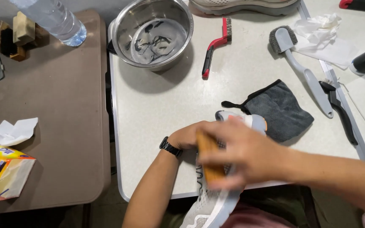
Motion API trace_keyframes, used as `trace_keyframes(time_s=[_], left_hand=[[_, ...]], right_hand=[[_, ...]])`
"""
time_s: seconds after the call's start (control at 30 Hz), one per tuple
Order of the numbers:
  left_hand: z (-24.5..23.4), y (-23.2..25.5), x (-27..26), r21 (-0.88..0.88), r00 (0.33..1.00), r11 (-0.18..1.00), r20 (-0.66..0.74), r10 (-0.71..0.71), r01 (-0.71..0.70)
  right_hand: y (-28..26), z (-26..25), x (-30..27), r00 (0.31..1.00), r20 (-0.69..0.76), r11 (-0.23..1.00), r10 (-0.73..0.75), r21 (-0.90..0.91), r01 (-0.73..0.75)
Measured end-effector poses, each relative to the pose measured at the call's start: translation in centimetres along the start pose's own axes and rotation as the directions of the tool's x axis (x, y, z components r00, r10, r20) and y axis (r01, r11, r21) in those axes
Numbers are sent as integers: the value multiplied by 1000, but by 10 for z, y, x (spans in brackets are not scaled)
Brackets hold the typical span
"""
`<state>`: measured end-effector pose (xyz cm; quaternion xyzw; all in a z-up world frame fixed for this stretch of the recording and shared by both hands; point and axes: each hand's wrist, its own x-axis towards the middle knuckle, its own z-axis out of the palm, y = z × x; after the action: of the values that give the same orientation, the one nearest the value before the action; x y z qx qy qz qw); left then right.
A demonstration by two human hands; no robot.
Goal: A person is meticulously cleaning a pair of grey and white sneakers using specialized brushes and a cleaning foam on a white workbench.
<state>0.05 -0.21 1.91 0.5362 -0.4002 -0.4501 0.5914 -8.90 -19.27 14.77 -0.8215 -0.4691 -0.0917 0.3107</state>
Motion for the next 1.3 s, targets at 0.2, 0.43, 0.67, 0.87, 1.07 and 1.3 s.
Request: trace_keyframes(time_s=[0.2,0.43,0.67,0.87,1.07,1.3], left_hand=[[-2,-14,0,-56,999,998,-31,17,-19],[-6,-36,-2,-30,1000,1000,-21,-2,2],[-1,-3,2,41,999,998,4,51,-51],[-1,-15,0,-84,999,996,17,-30,31],[-4,-31,-1,-78,999,996,-23,44,-45],[-8,-31,1,-49,997,997,54,60,-57]], right_hand=[[-19,-9,4,997,-50,992,53,-111,-58],[12,1,4,997,-52,977,53,-205,-62],[-21,-4,0,999,31,998,-37,-59,39],[26,-10,1,981,-146,893,130,-413,-180],[14,-8,-11,999,39,1000,15,11,-15],[26,-18,-9,962,-91,964,258,-41,-262]])
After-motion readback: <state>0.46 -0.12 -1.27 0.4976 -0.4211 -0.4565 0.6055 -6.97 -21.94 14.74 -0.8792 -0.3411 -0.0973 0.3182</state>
